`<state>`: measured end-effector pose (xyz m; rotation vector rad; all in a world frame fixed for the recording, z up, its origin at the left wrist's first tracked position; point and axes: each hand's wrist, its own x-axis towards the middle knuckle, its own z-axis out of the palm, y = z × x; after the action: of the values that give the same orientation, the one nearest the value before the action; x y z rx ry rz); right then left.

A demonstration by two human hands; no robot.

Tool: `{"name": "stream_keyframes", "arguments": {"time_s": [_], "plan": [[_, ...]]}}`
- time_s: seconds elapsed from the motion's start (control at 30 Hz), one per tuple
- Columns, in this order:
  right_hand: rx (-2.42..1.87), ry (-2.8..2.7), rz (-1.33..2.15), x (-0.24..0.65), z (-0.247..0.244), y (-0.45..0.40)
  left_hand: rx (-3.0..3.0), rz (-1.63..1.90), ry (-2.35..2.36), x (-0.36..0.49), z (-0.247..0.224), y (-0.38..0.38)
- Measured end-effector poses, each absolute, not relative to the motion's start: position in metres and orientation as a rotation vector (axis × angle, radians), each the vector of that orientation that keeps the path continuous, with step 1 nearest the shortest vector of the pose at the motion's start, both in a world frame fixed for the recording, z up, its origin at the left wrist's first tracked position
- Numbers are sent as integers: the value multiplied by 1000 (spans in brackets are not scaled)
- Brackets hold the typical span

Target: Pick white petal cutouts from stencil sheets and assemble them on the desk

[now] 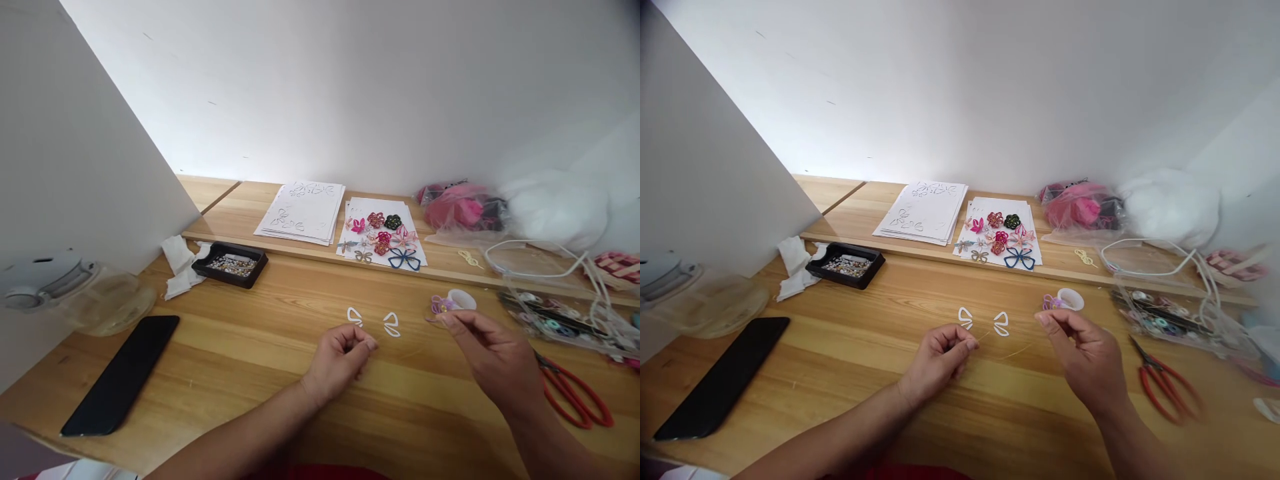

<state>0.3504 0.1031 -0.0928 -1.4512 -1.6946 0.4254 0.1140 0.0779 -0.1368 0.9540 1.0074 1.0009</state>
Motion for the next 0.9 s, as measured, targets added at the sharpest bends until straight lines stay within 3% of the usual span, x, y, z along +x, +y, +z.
{"name": "stream_keyframes", "arguments": {"time_s": [0.13, 0.3, 0.57, 0.9], "plan": [[-1401, -1831, 913, 321, -81, 90, 801, 1117, 870, 113, -138, 78], [-1226, -2012, 1074, 276, -86, 75, 678, 1188, 771, 112, -134, 79], [-1001, -2152, 801, 281, -120, 82, 553, 1234, 808, 108, -129, 84], [-894, -2382, 430, 290, -121, 90, 502, 1195, 783, 106, -132, 84]]}}
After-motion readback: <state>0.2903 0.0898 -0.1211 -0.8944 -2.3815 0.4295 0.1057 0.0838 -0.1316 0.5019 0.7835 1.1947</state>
